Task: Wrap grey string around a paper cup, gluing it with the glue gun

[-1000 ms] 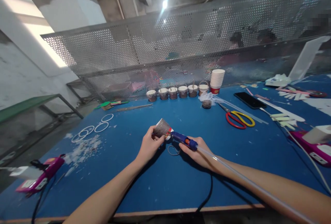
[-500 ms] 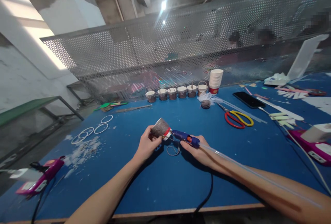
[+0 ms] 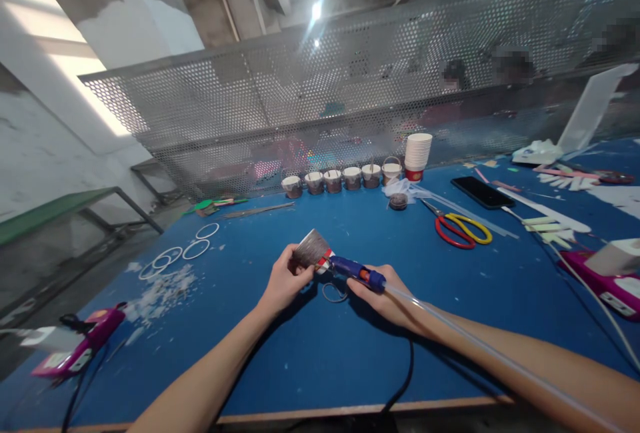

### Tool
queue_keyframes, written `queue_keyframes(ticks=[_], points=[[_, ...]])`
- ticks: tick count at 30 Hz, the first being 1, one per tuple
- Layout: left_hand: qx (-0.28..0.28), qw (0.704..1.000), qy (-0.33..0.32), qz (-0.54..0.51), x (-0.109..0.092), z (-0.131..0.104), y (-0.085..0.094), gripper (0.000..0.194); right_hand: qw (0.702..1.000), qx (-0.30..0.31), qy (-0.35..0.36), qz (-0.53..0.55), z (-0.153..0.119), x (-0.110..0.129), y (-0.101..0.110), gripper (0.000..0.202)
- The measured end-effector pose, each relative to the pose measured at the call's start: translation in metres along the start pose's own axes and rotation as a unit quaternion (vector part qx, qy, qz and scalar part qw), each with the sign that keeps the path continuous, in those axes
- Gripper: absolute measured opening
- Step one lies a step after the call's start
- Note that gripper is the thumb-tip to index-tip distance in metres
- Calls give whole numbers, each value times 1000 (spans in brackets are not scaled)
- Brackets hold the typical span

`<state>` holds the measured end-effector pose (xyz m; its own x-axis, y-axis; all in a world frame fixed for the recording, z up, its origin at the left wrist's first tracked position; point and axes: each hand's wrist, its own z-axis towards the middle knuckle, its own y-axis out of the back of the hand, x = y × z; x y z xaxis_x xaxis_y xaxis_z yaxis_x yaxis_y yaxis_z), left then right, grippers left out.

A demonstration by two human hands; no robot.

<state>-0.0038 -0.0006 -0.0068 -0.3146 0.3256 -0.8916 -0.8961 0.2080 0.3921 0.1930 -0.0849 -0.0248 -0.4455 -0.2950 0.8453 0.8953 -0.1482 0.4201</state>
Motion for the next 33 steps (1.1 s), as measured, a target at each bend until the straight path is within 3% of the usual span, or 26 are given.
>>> queue_keyframes(ticks=[8,25,33], points=[[13,1000,-10,-9,7,3,2,27,996,-7,-76,54,1,0,5,38],[11,999,9,-34,8,3,3,31,996,11,-61,68,0,7,7,36],[20,999,2,-38,8,2,5,32,981,6,-151,123,4,-3,9,39]])
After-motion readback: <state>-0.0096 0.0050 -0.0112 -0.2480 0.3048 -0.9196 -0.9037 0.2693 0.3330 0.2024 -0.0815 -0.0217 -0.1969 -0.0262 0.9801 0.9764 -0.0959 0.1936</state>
